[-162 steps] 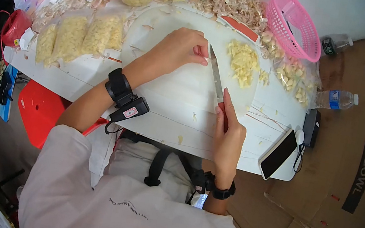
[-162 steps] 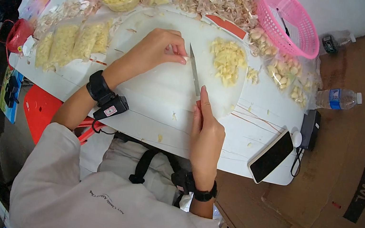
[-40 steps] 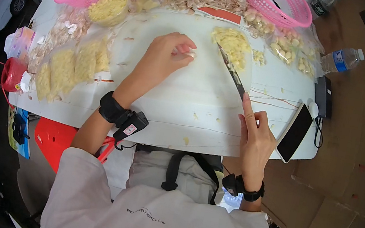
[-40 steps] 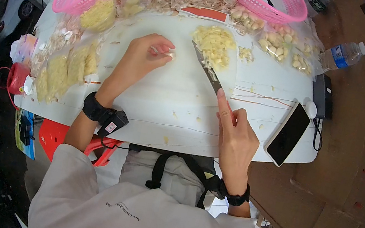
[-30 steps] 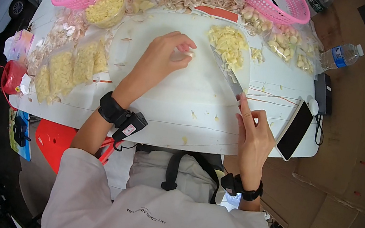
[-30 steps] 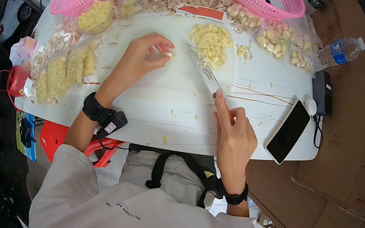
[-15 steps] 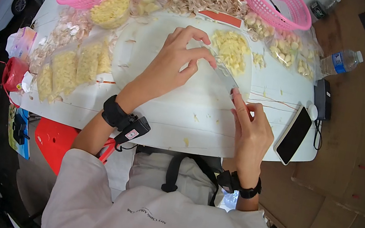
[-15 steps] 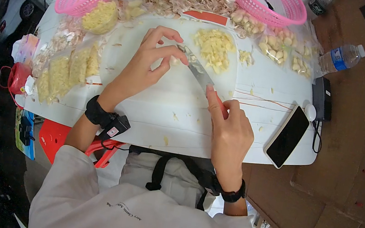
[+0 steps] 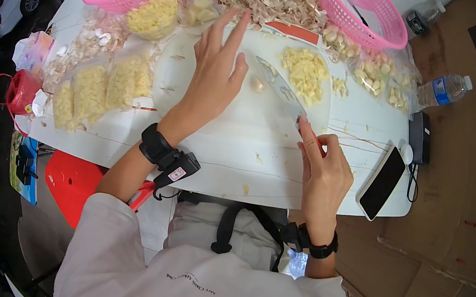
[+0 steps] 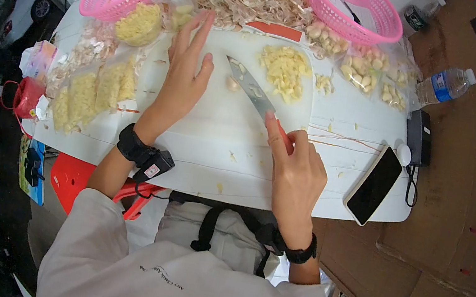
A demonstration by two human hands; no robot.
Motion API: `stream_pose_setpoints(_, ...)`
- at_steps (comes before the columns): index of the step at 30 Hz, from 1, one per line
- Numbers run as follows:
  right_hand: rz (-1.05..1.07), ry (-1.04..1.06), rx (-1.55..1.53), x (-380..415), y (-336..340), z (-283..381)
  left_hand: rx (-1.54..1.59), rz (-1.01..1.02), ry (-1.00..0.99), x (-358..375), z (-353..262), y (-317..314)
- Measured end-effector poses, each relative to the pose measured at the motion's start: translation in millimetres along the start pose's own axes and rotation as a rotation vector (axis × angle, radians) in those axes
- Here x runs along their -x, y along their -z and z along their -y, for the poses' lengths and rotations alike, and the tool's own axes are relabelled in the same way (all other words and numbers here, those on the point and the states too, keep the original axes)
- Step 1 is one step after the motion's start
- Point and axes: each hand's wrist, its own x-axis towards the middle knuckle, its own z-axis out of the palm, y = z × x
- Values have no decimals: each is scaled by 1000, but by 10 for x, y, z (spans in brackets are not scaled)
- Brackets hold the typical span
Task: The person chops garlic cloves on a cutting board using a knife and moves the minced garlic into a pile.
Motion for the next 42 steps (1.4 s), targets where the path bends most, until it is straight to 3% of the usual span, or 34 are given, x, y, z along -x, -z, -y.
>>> stream_pose_setpoints(5,27,2,-40,37,9,-8,15,-77,59,-24,44,47)
stream_pose_setpoints(8,30,-89,-69,81,9,-12,35,59,117,-20,50,77)
stream_pose_setpoints(13,-40,-258,-215,71,-46,-129,49,250,53,57,101,-2)
stream_pose_setpoints(18,148,-372,-607,-174,34,-182,54,274,55,70,103,-16)
stream_pose_setpoints(24,370,-627,-728,-507,179,-210,42,259,64,68,85,-17)
stream_pose_setpoints(31,343,-649,-813,-575,169,-256,28,197,30,66,76,20)
stream_pose_setpoints(42,509,-642,-855,-637,145,-326,37,191,23,87,85,16)
